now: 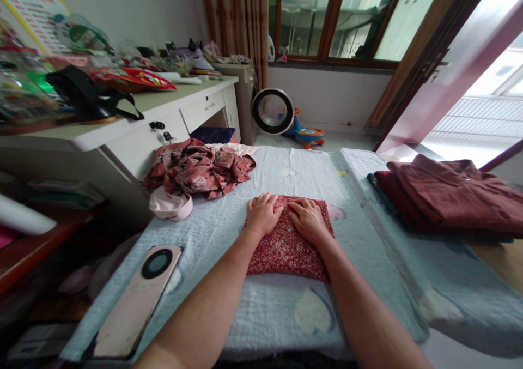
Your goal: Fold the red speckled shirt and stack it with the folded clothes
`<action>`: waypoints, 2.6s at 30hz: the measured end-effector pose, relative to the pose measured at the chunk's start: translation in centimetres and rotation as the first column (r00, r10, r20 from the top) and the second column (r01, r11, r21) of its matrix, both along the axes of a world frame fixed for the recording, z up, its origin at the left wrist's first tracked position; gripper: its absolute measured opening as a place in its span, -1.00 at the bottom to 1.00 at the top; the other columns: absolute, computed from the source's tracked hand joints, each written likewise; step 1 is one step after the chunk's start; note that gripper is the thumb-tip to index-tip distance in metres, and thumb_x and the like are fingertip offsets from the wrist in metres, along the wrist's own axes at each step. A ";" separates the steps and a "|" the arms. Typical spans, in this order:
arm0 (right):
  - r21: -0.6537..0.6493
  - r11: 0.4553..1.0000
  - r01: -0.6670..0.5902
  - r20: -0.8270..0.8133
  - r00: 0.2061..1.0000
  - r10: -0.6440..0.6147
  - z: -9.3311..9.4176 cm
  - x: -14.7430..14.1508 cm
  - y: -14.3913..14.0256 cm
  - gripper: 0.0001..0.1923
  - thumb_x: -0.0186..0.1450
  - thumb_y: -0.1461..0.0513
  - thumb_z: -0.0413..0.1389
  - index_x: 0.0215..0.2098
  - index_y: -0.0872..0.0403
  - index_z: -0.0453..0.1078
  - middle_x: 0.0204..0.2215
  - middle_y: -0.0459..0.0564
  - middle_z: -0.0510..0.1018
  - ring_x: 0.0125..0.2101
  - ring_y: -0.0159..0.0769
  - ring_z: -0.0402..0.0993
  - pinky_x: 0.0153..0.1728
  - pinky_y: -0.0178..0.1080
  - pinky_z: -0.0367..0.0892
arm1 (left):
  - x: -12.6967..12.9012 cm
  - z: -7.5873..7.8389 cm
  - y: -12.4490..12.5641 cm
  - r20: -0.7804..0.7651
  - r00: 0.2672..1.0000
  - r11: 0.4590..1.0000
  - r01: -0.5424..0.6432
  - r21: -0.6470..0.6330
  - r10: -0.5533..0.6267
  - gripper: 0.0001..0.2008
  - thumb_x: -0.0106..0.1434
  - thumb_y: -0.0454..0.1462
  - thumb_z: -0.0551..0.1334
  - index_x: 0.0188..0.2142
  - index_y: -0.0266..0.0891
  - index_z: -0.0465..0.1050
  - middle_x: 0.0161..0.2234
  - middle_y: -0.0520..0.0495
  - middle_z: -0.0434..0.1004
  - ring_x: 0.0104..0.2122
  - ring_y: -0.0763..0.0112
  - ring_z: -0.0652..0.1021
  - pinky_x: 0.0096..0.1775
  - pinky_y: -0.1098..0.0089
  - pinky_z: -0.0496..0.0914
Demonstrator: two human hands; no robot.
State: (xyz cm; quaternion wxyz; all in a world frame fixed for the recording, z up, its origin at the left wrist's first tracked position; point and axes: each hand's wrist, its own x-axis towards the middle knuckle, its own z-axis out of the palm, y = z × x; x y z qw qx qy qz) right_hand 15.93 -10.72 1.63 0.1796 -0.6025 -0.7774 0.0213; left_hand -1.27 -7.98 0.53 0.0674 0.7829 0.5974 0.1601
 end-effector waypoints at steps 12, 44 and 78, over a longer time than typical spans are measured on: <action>0.002 1.000 -0.001 -0.004 1.000 0.001 0.0 0.1 0.0 -0.67 0.43 0.11 -0.02 0.04 -0.07 0.49 0.02 0.05 0.49 0.01 -0.12 0.33 0.02 -0.11 0.22 | -0.3 0.8 0.0 0.107 0.982 0.978 0.137 0.160 -0.155 -0.84 0.34 -0.30 0.14 -0.21 -0.18 0.51 -0.12 -0.09 0.53 -0.09 0.28 0.47 0.05 0.22 0.29; 0.040 0.994 -0.103 -0.069 0.992 0.106 -0.6 0.3 0.4 -0.64 0.42 0.25 -0.06 0.05 -0.04 0.49 0.07 -0.03 0.54 0.11 -0.23 0.35 0.18 -0.11 0.10 | 0.7 0.6 -1.5 -0.006 0.994 0.985 0.105 0.137 -0.105 -0.66 0.37 -0.15 0.11 0.09 -0.13 0.40 0.19 -0.13 0.38 0.16 0.09 0.32 0.19 0.04 0.19; 0.005 0.999 -0.032 -0.021 0.999 0.032 0.3 0.4 -0.2 -0.69 0.39 0.23 0.00 0.00 -0.02 0.52 0.00 0.03 0.52 0.02 -0.18 0.37 0.09 -0.14 0.18 | 0.7 1.1 -1.7 -0.088 0.990 0.990 0.119 0.078 -0.113 -0.58 0.36 -0.11 0.10 0.16 -0.12 0.34 0.25 -0.12 0.29 0.21 0.05 0.26 0.22 -0.01 0.16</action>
